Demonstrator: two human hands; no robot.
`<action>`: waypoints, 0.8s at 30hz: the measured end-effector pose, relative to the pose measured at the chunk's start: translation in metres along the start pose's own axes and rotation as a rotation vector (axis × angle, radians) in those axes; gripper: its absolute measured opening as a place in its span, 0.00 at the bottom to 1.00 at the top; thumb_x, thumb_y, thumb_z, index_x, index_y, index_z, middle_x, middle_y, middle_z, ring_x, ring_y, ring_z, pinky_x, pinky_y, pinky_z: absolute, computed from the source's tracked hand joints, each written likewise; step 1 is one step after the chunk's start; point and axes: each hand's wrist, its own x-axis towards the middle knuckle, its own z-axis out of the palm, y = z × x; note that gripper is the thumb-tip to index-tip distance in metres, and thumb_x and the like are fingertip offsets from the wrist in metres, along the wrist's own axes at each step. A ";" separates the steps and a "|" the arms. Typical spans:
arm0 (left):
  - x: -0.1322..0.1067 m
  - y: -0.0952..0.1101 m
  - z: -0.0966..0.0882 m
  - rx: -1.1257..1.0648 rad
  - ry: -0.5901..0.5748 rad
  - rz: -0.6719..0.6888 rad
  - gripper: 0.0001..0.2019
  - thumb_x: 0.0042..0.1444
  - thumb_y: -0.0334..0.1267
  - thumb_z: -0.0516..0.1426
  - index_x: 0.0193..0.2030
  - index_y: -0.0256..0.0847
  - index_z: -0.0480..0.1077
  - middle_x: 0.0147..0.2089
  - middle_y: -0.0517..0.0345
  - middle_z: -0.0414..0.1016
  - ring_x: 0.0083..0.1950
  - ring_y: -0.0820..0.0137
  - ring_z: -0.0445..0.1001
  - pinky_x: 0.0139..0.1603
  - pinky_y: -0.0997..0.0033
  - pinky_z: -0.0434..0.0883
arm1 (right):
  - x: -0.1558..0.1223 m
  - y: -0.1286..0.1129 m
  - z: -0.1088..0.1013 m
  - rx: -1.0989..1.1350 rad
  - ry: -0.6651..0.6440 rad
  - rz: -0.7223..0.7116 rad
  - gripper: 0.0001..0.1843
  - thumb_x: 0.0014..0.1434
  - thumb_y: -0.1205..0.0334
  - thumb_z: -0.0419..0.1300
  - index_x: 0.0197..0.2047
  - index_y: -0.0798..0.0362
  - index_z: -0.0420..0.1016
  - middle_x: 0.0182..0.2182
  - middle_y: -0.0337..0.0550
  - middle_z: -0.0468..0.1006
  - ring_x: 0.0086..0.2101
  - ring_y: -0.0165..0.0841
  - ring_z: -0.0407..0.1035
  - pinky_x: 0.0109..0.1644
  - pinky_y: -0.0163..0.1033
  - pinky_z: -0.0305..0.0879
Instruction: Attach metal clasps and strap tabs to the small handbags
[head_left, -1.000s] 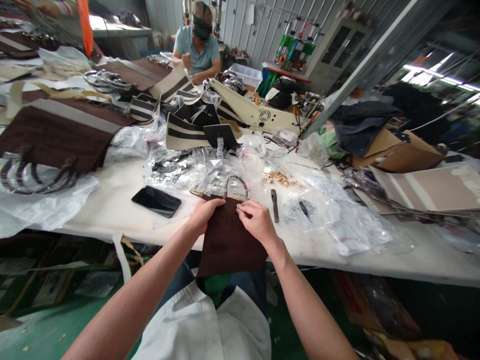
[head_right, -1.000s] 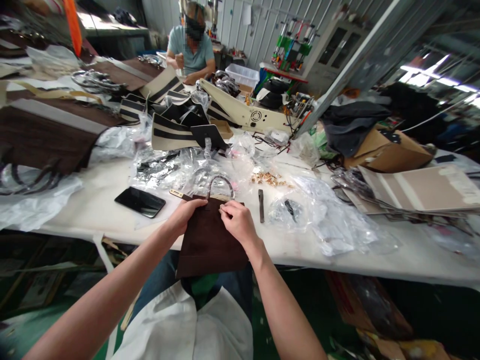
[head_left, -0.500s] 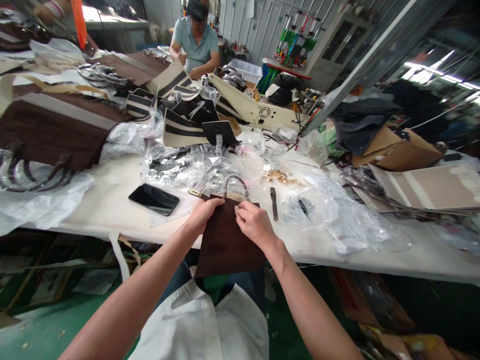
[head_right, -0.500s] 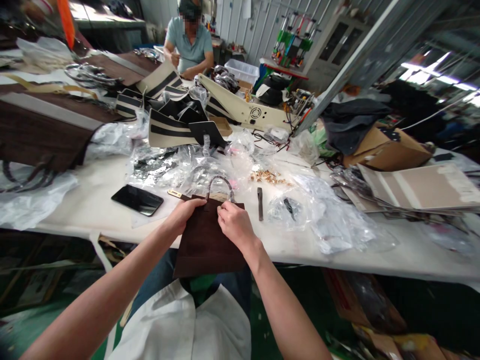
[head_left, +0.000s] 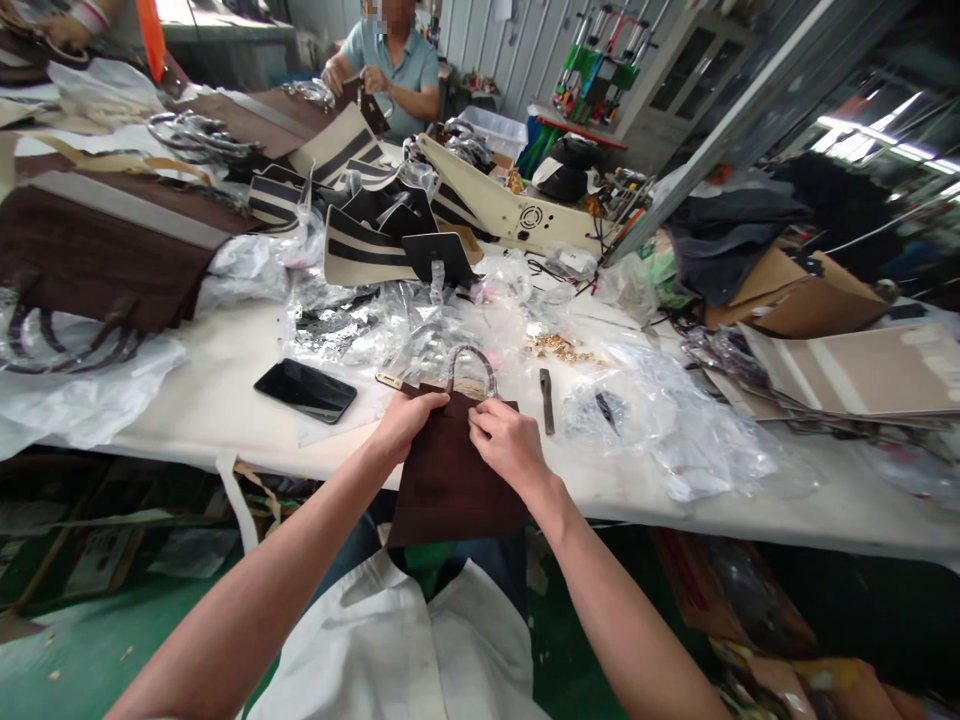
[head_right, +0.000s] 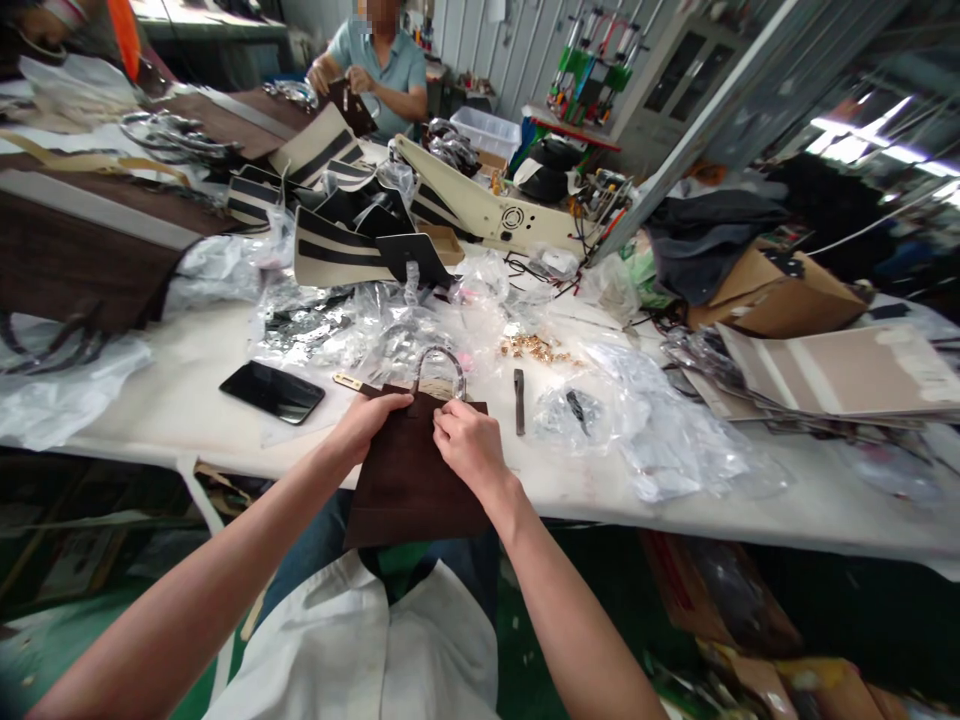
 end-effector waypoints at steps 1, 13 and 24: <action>0.000 0.000 -0.001 -0.001 -0.007 -0.001 0.20 0.45 0.40 0.73 0.46 0.39 0.83 0.45 0.47 0.89 0.41 0.55 0.85 0.39 0.63 0.81 | 0.000 -0.001 -0.001 -0.004 -0.009 -0.008 0.16 0.80 0.64 0.60 0.43 0.49 0.89 0.45 0.44 0.87 0.41 0.35 0.80 0.41 0.40 0.67; 0.001 -0.008 -0.004 0.014 -0.021 0.007 0.20 0.45 0.40 0.74 0.46 0.39 0.84 0.44 0.48 0.89 0.40 0.57 0.85 0.39 0.64 0.81 | 0.006 -0.009 -0.018 -0.109 -0.240 -0.180 0.15 0.76 0.73 0.57 0.55 0.57 0.85 0.48 0.55 0.81 0.48 0.45 0.77 0.51 0.47 0.72; -0.001 0.011 -0.028 -0.038 -0.211 -0.175 0.22 0.51 0.43 0.78 0.51 0.36 0.86 0.50 0.41 0.90 0.51 0.50 0.89 0.53 0.58 0.88 | 0.004 0.020 -0.045 0.077 0.122 0.234 0.49 0.64 0.48 0.79 0.81 0.49 0.65 0.75 0.60 0.68 0.72 0.59 0.63 0.78 0.65 0.61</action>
